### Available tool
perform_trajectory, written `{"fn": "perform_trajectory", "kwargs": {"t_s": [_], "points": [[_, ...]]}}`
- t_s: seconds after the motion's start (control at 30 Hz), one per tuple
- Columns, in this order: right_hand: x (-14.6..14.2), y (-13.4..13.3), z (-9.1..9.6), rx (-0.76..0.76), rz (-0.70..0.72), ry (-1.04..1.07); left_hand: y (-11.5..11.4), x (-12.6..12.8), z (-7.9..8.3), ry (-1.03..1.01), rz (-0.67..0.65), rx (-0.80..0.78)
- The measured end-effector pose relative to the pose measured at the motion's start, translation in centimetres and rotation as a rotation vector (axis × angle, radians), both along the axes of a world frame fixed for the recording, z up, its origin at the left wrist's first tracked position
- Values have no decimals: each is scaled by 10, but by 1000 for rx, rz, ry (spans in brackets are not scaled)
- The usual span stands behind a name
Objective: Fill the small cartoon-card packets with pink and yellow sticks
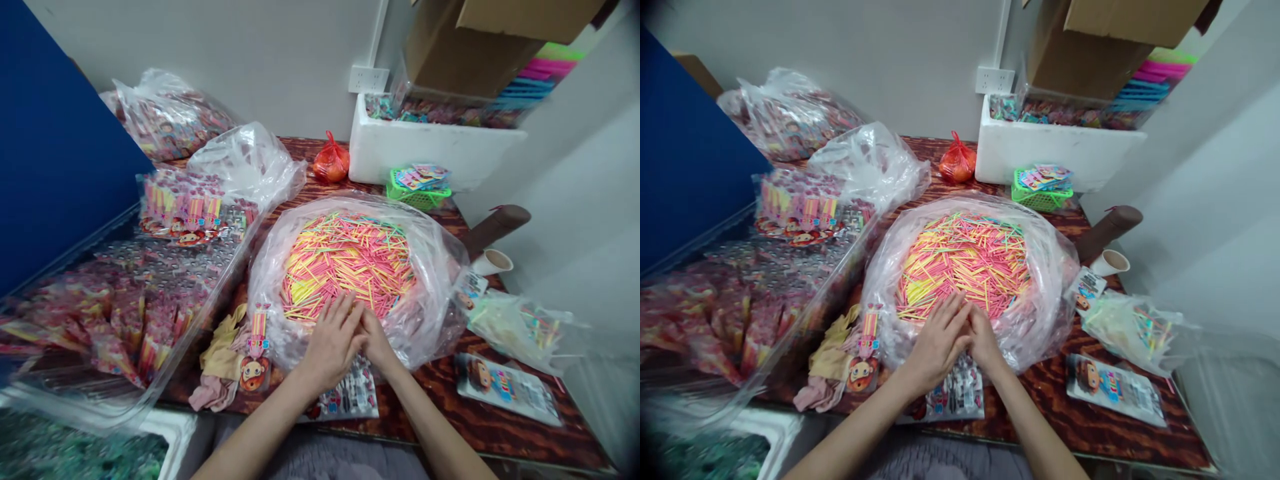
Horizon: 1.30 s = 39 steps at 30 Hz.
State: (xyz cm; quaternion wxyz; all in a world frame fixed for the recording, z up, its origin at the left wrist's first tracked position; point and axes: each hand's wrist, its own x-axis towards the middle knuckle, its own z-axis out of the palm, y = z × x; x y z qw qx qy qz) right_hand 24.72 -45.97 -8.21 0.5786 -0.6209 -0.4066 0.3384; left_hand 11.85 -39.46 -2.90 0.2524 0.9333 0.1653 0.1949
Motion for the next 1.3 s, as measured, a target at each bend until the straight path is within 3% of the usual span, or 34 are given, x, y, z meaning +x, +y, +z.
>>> {"fn": "perform_trajectory", "kwargs": {"t_s": [0.13,0.3,0.5,0.8,0.93,1.17,1.3], "points": [[4,-7,7,-71,7,-79,-9,-36,-2,-52,156,-81],[-1,-12,14,-40,-26,6,-25,-68,-14,95,188,-70],[-4,-12,10,-17,-28,65,-24,-61,-27,166,251,-45],[-4,-12,9,-9,-43,87,-10,-63,-22,130,191,11],[-4,-12,8,-14,-72,110,2,-74,-12,15,235,-203],[-4,-12,6,-17,-89,98,28,-82,7,-176,461,-814],[-5,-12,7,-20,-93,87,26,-77,12,-234,524,-887]]}}
